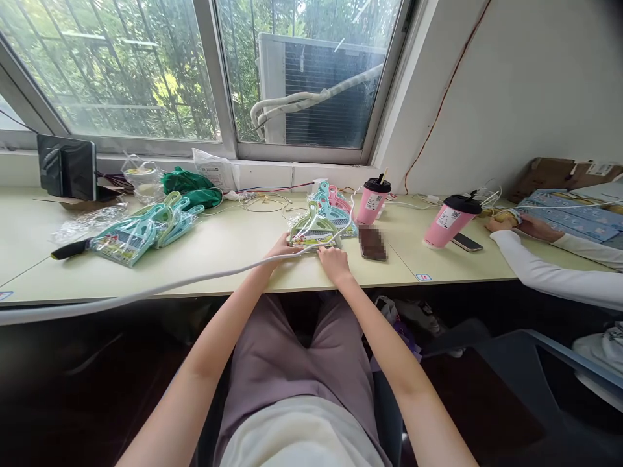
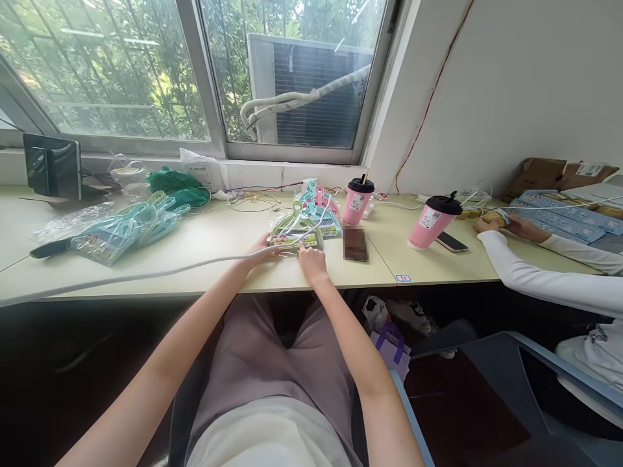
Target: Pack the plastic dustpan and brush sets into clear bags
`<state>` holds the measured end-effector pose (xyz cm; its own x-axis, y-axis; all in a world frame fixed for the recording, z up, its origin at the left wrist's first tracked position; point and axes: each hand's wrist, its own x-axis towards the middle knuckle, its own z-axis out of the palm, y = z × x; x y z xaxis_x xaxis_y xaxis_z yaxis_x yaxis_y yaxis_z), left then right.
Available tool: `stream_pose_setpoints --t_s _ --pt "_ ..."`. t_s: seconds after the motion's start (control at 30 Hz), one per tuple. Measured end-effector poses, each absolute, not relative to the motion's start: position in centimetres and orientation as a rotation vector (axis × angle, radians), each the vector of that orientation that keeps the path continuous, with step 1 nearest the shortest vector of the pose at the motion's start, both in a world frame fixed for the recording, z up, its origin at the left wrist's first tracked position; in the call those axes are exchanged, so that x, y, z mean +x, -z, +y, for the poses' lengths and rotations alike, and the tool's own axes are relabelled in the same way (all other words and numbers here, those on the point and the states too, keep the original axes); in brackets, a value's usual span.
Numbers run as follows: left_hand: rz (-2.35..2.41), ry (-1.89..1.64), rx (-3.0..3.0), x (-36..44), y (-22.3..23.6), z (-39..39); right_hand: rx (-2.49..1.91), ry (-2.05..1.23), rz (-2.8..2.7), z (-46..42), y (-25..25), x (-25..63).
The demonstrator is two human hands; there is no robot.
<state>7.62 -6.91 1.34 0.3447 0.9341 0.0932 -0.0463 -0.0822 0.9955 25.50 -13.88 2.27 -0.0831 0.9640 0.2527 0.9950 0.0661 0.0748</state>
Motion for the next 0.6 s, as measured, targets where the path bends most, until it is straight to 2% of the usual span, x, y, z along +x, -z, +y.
stream_pose_setpoints --t_s 0.43,0.6 --pt "0.800 -1.065 1.334 7.8 -2.0 -7.9 -1.916 0.417 -2.367 -12.8 -2.8 25.9" --pt "0.741 -0.944 1.286 7.1 -2.5 -8.2 -1.880 0.455 -2.418 -12.7 -3.1 26.5"
